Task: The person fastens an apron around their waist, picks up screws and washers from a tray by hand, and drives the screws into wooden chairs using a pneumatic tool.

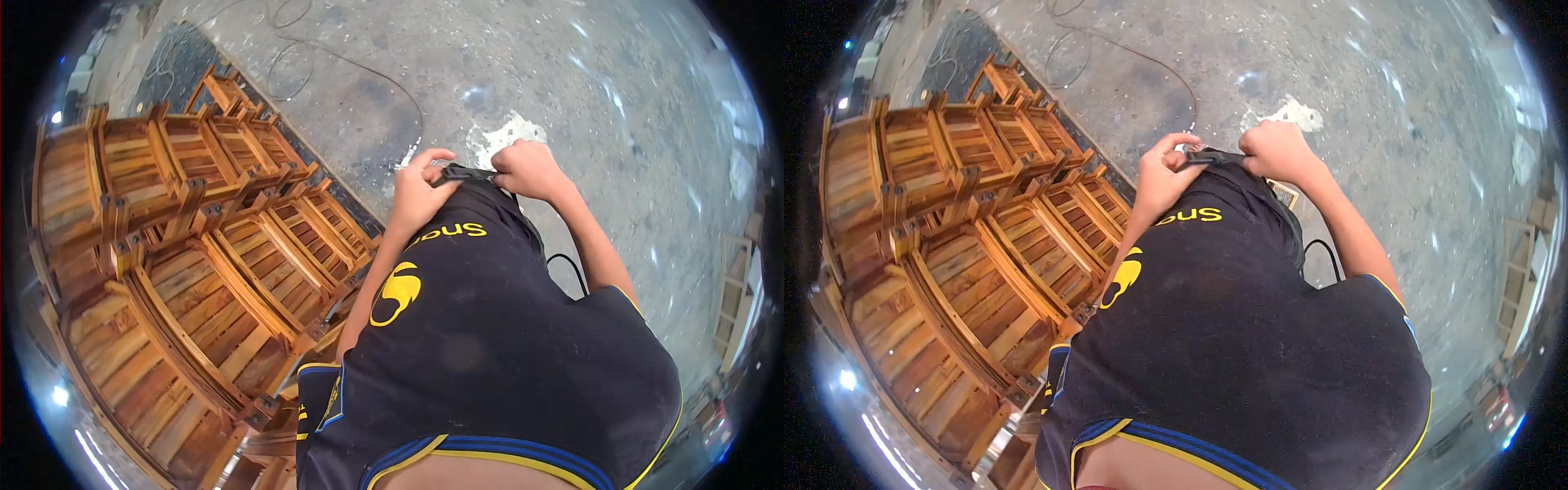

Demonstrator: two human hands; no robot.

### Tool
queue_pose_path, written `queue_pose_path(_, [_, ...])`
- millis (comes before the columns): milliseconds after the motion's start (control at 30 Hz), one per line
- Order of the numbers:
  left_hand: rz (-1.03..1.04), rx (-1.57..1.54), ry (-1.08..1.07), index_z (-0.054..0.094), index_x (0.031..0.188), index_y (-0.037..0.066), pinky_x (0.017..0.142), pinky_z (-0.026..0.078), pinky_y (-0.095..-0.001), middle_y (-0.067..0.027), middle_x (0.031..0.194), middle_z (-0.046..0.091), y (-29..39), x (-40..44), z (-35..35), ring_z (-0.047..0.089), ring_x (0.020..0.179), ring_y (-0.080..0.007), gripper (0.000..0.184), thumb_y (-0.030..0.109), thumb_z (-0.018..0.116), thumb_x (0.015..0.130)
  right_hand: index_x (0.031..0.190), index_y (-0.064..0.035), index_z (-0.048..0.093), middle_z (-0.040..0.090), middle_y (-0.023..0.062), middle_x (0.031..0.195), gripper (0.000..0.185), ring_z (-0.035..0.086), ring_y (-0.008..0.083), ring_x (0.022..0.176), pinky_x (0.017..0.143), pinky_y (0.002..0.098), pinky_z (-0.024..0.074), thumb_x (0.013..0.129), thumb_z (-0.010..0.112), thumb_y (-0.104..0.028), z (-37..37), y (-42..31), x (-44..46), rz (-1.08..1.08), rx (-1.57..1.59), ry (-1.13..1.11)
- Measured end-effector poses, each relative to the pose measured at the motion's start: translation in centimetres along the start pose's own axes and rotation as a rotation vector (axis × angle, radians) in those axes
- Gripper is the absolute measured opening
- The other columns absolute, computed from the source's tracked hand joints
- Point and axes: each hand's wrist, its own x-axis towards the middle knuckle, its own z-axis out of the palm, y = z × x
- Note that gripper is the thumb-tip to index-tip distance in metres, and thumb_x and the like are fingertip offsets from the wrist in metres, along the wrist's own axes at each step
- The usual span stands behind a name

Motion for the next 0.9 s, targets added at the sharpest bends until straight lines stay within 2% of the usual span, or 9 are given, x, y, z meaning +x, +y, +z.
queue_pose_path(133, [0.071, 0.298, -0.101, 0.058, 0.113, 0.008, 0.054, 0.038, -0.0259, 0.0012, 0.061, 0.051, 1.1, -0.6, -1.4, 0.046, 0.057, -0.0086, 0.039, 0.005, 0.067, 0.076, 0.063, -0.0064, 0.057, 0.057, 0.0142, 0.058, 0.011, 0.059, 0.0351, 0.061, 0.054, 0.0451, 0.0452, 0.058, 0.061, -0.015, -1.3, -0.8, 0.9, -0.018, 0.075, 0.161])
queue_pose_path(167, [0.066, 0.328, -0.117, 0.057, 0.116, 0.012, 0.058, 0.042, -0.0320, -0.0056, 0.063, 0.053, 0.1, -1.8, -2.6, 0.056, 0.062, -0.0182, 0.041, 0.008, 0.066, 0.076, 0.063, -0.0068, 0.054, 0.056, 0.0134, 0.058, 0.012, 0.059, 0.0351, 0.061, 0.054, 0.0452, 0.0445, 0.057, 0.062, -0.014, -2.2, -1.1, 1.6, -0.044, 0.092, 0.171])
queue_pose_path(300, [0.011, 0.423, -0.082, 0.057, 0.116, 0.009, 0.056, 0.040, -0.0284, -0.0058, 0.064, 0.048, -3.1, -6.7, -5.0, 0.045, 0.056, -0.0133, 0.040, 0.003, 0.064, 0.078, 0.070, -0.0088, 0.055, 0.059, 0.0103, 0.061, 0.017, 0.060, 0.0333, 0.064, 0.056, 0.0429, 0.0448, 0.056, 0.063, -0.011, -3.2, -1.0, 1.6, -0.105, 0.086, 0.050])
queue_pose_path(367, [-0.102, 0.539, 0.103, 0.058, 0.115, 0.016, 0.066, 0.046, -0.0409, -0.0159, 0.074, 0.061, -4.3, -10.7, -5.3, 0.061, 0.071, -0.0336, 0.040, 0.007, 0.061, 0.077, 0.072, -0.0086, 0.055, 0.060, 0.0099, 0.063, 0.018, 0.061, 0.0328, 0.065, 0.056, 0.0427, 0.0450, 0.056, 0.063, -0.010, -4.1, -1.6, 1.7, -0.240, 0.071, -0.057])
queue_pose_path(500, [-0.316, 0.359, 0.271, 0.060, 0.108, 0.010, 0.065, 0.047, -0.0345, -0.0131, 0.074, 0.063, -7.7, -17.5, -3.1, 0.062, 0.068, -0.0252, 0.033, 0.001, 0.059, 0.076, 0.082, -0.0071, 0.059, 0.065, 0.0108, 0.074, 0.025, 0.064, 0.0301, 0.071, 0.060, 0.0391, 0.0470, 0.059, 0.068, -0.011, -5.8, -1.9, 2.2, -0.395, 0.095, -0.434])
queue_pose_path(600, [-0.403, -0.103, 0.621, 0.061, 0.103, 0.005, 0.064, 0.046, -0.0267, -0.0073, 0.074, 0.063, -8.0, -19.7, -0.2, 0.061, 0.070, -0.0136, 0.031, -0.005, 0.059, 0.074, 0.093, -0.0057, 0.062, 0.065, 0.0109, 0.078, 0.027, 0.065, 0.0228, 0.072, 0.062, 0.0325, 0.0474, 0.067, 0.069, -0.011, -10.0, -3.0, 3.0, -0.420, 0.267, -0.673])
queue_pose_path(733, [-0.282, -0.539, 0.804, 0.059, 0.109, 0.002, 0.063, 0.042, -0.0211, -0.0014, 0.078, 0.060, -7.1, -21.7, 3.3, 0.052, 0.070, -0.0061, 0.043, -0.014, 0.061, 0.069, 0.097, -0.0048, 0.062, 0.062, 0.0054, 0.076, 0.022, 0.060, 0.0138, 0.071, 0.062, 0.0278, 0.0450, 0.076, 0.064, -0.007, -12.8, -4.5, 6.5, -0.516, 0.454, -0.455])
queue_pose_path(800, [-0.229, -0.287, 0.675, 0.059, 0.108, 0.003, 0.062, 0.041, -0.0207, -0.0001, 0.079, 0.059, -7.9, -23.5, 5.1, 0.050, 0.069, -0.0055, 0.043, -0.015, 0.061, 0.069, 0.098, -0.0049, 0.061, 0.060, 0.0019, 0.077, 0.020, 0.058, 0.0103, 0.071, 0.063, 0.0263, 0.0441, 0.077, 0.064, -0.006, -12.2, -5.8, 8.9, -0.528, 0.358, -0.372])
queue_pose_path(900, [-0.383, -0.198, 0.690, 0.060, 0.108, 0.006, 0.058, 0.041, -0.0219, 0.0002, 0.074, 0.057, -4.1, -24.1, 5.2, 0.050, 0.064, -0.0054, 0.042, -0.011, 0.064, 0.069, 0.096, -0.0015, 0.061, 0.062, 0.0097, 0.076, 0.020, 0.060, 0.0177, 0.067, 0.062, 0.0292, 0.0472, 0.076, 0.063, -0.004, -9.5, -8.0, 11.3, -0.492, 0.140, -0.293])
